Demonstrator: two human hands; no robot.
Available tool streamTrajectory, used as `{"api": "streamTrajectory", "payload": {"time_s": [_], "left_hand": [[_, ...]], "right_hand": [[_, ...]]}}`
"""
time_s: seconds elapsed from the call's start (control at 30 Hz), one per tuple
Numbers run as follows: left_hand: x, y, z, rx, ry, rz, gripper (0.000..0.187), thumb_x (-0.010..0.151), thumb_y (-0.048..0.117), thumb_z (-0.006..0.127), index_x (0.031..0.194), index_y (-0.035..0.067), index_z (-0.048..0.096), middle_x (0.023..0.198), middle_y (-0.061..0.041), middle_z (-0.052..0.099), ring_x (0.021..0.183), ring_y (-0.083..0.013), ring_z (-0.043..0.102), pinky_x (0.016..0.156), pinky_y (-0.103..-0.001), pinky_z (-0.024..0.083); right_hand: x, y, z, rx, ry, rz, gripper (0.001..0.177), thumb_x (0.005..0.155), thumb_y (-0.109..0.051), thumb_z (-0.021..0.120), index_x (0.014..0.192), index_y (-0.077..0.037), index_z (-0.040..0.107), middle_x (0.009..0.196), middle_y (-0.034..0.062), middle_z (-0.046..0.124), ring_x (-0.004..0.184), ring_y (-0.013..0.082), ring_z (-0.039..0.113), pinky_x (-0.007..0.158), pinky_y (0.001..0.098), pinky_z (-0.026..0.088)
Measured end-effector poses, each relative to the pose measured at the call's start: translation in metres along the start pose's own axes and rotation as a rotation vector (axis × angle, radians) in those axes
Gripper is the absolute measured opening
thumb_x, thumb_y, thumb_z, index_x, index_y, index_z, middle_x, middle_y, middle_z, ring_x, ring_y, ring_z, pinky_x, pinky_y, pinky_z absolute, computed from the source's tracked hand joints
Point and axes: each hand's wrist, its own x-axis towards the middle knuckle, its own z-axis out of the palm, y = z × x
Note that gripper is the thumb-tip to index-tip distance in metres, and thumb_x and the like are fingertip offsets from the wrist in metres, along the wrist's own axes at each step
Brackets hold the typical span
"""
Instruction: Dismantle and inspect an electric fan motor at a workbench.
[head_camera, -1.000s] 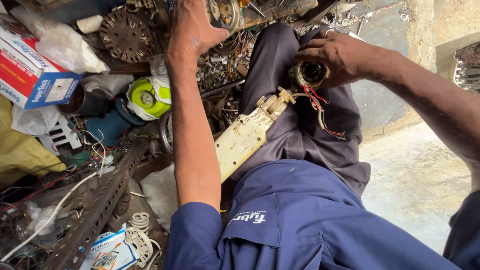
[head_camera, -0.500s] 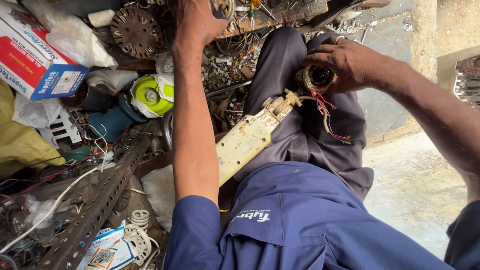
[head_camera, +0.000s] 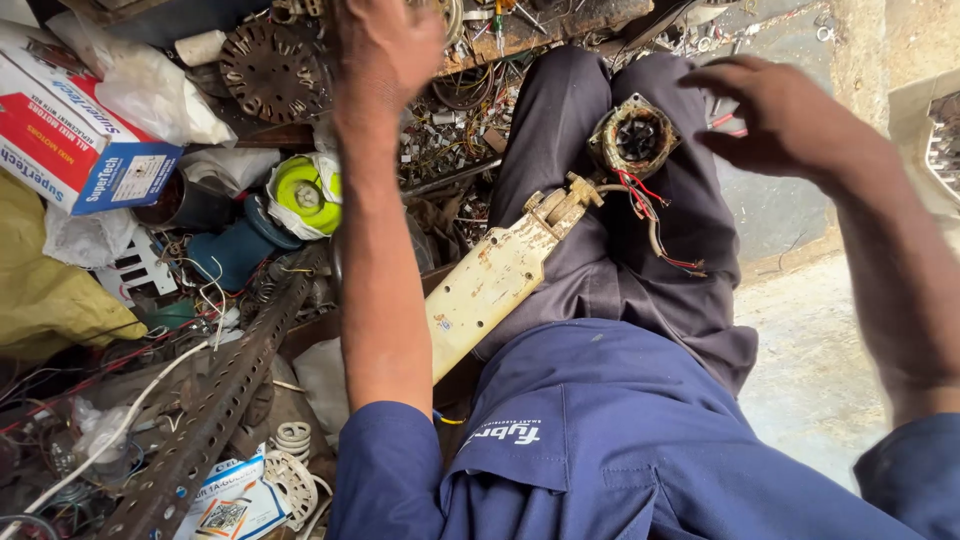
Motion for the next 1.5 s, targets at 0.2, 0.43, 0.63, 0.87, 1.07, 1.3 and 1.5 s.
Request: {"api": "streamTrajectory", "payload": {"time_s": [0.2,0.43,0.63,0.87,1.07,1.3,1.5], "left_hand": [[-0.027,0.092,0.117,-0.522,-0.072,0.520,0.086,0.078,0.048,0.093,0.136,0.000,0.052,0.129,-0.024,0.061,0.121,-0.0392,0.061,0.104,-0.050,0.051],[-0.059,0.149,0.141,-0.072,-0.420,0.183,0.081,0.056,0.035,0.094,0.118,0.006,0.050,0.119,-0.021,0.055,0.107,-0.0468,0.061,0.088,-0.052,0.055],[-0.061,0.141,0.147,-0.165,-0.437,0.067,0.098,0.055,0.029,0.096,0.132,0.008,0.040,0.119,-0.021,0.056,0.111,-0.0442,0.062,0.091,-0.051,0.055],[-0.078,0.128,0.153,-0.168,-0.328,0.101,0.096,0.055,0.018,0.086,0.137,0.011,0.037,0.120,-0.022,0.056,0.110,-0.0460,0.062,0.092,-0.053,0.054],[-0.080,0.120,0.142,-0.223,-0.273,0.102,0.101,0.053,0.022,0.088,0.139,0.010,0.036,0.124,-0.022,0.056,0.112,-0.0471,0.060,0.096,-0.056,0.050],[-0.089,0.090,0.158,-0.347,-0.057,0.240,0.109,0.058,0.027,0.087,0.148,0.003,0.031,0.129,-0.025,0.056,0.114,-0.0421,0.062,0.103,-0.055,0.051],[-0.094,0.109,0.153,-0.207,-0.167,0.194,0.106,0.060,0.026,0.086,0.150,0.005,0.034,0.135,-0.024,0.054,0.118,-0.0448,0.059,0.100,-0.055,0.051]], "right_hand": [[-0.019,0.013,0.031,0.394,0.313,0.206,0.040,0.101,-0.015,0.073,0.136,0.002,0.065,0.125,0.0171,0.071,0.103,0.0227,0.072,0.083,0.0351,0.060],[-0.016,0.011,0.063,0.808,0.364,0.391,0.032,0.108,-0.016,0.060,0.131,0.005,0.064,0.115,0.0107,0.072,0.095,0.0172,0.071,0.080,0.0307,0.060],[0.003,-0.001,0.066,0.695,0.285,0.505,0.038,0.110,-0.029,0.056,0.128,0.002,0.069,0.101,0.0105,0.072,0.082,0.0181,0.065,0.071,0.0315,0.053],[0.024,0.022,0.079,0.322,0.229,0.480,0.054,0.116,-0.045,0.053,0.110,0.006,0.072,0.079,0.0165,0.065,0.074,0.0213,0.060,0.068,0.0366,0.048],[0.038,0.028,0.085,0.425,0.268,0.486,0.054,0.115,-0.048,0.059,0.107,0.004,0.073,0.082,0.0117,0.065,0.075,0.0187,0.059,0.069,0.0359,0.048],[0.049,0.014,0.131,1.677,0.359,0.426,0.031,0.106,-0.037,0.066,0.112,-0.006,0.063,0.104,0.0061,0.069,0.094,0.0203,0.067,0.086,0.0378,0.058],[0.038,0.010,0.183,2.068,0.558,0.397,0.054,0.108,-0.051,0.056,0.125,-0.001,0.064,0.118,0.0145,0.071,0.107,0.0276,0.069,0.101,0.0426,0.058]]}}
